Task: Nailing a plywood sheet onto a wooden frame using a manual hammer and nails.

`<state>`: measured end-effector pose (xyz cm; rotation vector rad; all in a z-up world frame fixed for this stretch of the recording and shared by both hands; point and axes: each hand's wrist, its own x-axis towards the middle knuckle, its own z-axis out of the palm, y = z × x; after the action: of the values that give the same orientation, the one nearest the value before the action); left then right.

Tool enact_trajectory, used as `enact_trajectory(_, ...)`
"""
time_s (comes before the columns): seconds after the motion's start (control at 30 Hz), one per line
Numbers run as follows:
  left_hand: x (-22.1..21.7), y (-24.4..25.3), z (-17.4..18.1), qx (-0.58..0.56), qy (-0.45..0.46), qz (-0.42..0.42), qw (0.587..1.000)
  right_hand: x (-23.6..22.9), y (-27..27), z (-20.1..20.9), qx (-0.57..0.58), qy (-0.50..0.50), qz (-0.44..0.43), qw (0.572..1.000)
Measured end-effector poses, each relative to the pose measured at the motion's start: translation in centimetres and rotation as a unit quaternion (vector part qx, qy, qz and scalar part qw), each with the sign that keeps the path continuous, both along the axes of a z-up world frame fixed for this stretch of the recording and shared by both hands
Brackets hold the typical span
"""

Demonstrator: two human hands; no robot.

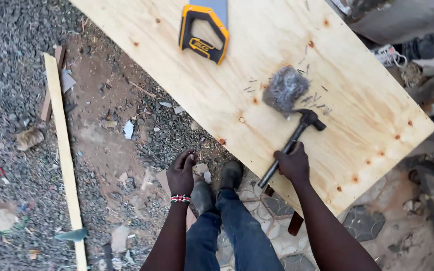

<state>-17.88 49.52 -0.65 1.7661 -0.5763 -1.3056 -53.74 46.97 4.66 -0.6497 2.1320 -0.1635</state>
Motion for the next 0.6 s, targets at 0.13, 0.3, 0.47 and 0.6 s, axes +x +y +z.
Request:
enact_trajectory(0.13, 1.2, -1.9, -2.0, -0.022, -0.059, -0.014, 0.998, -1.6, 3.0, -3.5, -0.037, -0.033, -0.016, 0.999)
enact_trajectory(0.3, 2.0, -8.2, -3.6, -0.101, -0.074, -0.019, 0.992, -4.9, 5.4, -4.8, -0.133, -0.054, -0.258, 0.955)
enact_trajectory(0.47, 1.8, -13.1, -6.5, -0.133, -0.091, -0.015, 0.987, 0.2, 4.8, 1.9, -0.171, -0.011, -0.273, 0.947)
enact_trajectory(0.6, 2.1, -15.1, -9.3, -0.263, -0.172, -0.036, 0.949, 1.5, 6.5, 1.7, -0.264, -0.092, -0.3, 0.912)
